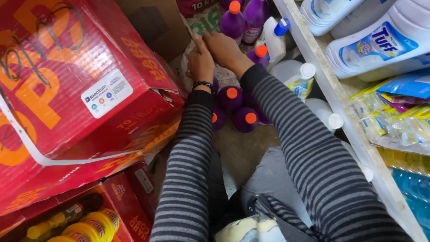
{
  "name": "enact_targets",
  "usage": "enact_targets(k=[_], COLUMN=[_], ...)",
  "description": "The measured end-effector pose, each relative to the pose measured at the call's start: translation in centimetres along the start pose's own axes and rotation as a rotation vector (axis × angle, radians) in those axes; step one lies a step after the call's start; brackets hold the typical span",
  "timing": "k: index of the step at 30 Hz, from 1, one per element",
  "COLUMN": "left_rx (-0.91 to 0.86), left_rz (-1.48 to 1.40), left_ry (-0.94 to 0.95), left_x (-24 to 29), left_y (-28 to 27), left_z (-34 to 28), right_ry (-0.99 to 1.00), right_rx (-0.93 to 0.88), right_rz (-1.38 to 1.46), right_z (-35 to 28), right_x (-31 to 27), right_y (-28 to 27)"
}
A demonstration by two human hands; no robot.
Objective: Organizing and stocking household cleaning supplies, toothpaste, and condiments on grocery store shelves.
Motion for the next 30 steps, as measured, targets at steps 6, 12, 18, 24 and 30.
enact_targets(k=[6,12,18,24,30], left_rx=[-0.102,-0.221,-0.188,-0.263,-0.186], left_rz=[0.122,0.157,0.125,0.042,0.076], left_ry=[0.156,0.135,0.258,0.210,0.290], left_x=[2.0,1.9,1.2,1.7,1.7], left_y=[0.9,2.0,4.3,5.0,5.4], left_z=[-0.2,-0.1,1.0,0.8,0.3], right_ry=[0.133,0.033,0.065,0.018,-0.030], right_rx=[-0.026,0.009,0.022,-0.023,-0.073], right_rz=[0.060,0.057,-0.032,-0.062,-0.017], right_z=[-0.8,-1.5,-1.8,-1.7,-1.2], right_x=[1.0,1.9,1.6,1.4,1.8], right_y=[-2.0,-3.0,-4.6,-5.2,-6.2])
Point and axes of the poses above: each hand's wrist, its own z-axis towards the middle knuckle, its own y-axis out of the palm, x = y × z, the point moved 7 cm from there along z, towards the middle knuckle, and after that the axes turned 15 degrees about z, right-handed, at the moved point
